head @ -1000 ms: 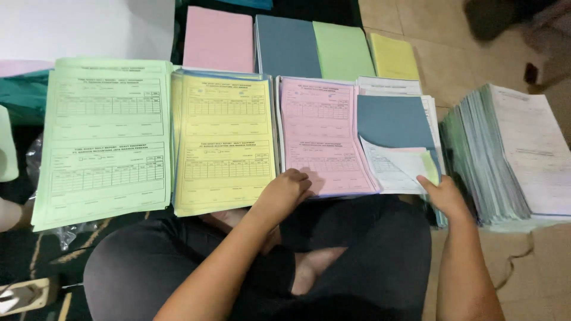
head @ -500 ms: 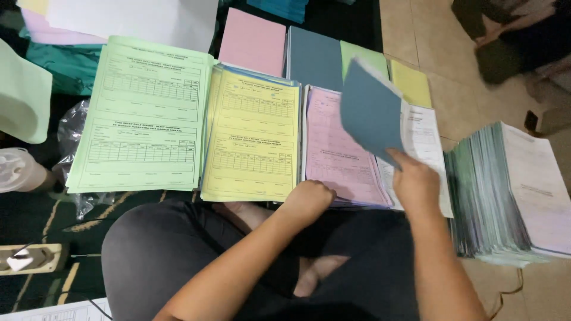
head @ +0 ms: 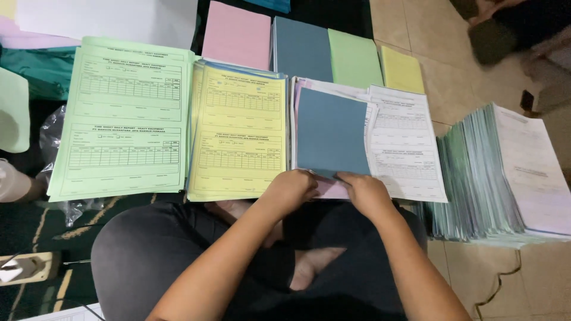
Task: The person sorts various colored printed documents by flipping through stacks of papers by hand, then picking up and placing individual papers onto new stacks on the floor.
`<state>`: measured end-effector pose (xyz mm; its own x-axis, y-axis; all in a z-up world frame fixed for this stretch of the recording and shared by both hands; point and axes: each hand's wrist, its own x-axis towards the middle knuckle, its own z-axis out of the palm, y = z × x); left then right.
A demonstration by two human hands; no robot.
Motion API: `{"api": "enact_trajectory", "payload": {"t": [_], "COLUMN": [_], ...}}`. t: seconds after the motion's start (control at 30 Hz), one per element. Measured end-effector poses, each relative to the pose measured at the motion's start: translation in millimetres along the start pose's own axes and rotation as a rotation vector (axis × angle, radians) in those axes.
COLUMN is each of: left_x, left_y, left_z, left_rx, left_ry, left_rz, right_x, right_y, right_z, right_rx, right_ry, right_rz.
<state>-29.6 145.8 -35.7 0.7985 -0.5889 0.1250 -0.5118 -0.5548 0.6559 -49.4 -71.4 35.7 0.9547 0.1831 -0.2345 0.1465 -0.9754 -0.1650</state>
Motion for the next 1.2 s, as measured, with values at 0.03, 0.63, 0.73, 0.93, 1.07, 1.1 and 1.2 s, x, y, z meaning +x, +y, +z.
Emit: {"api": "enact_trajectory", "payload": {"t": [0.03,0.63,0.73,0.93,1.07,1.1,1.2], "left_x": [-3,-3,-5,-2,-3,-3,-3], "left_y": [2,-10,-10,-14,-11,-11,-8], "left_z": [-9,-4,-1,11,11,11,8], "left_rx": [0.002,0.025,0.010,0.112,0.112,0.113,0.128], "left_ry": [-0.001,0.037,0.086,0.306,0.476,0.515,0.596], "left_rz": [-0.003,0.063,0.026,0.096,0.160,0.178,0.231], "right_x": [-1,4,-1,0,0,-1,-5], "right_y": [-5,-12,-13,-5,-12,-18,-14], "right_z": [-4,-15,-13,-6,-12,-16,-13], "right_rx": [0.003,0.058,0.076,0.075,0.113,0.127,0.220], "right_ry": [-0.001,-0.048,-0.042,-0.028,-0.031,-0.032,-0.080], "right_rz": [-0.003,0.120,0.124,0.111,0.135,0.144,0.155]}}
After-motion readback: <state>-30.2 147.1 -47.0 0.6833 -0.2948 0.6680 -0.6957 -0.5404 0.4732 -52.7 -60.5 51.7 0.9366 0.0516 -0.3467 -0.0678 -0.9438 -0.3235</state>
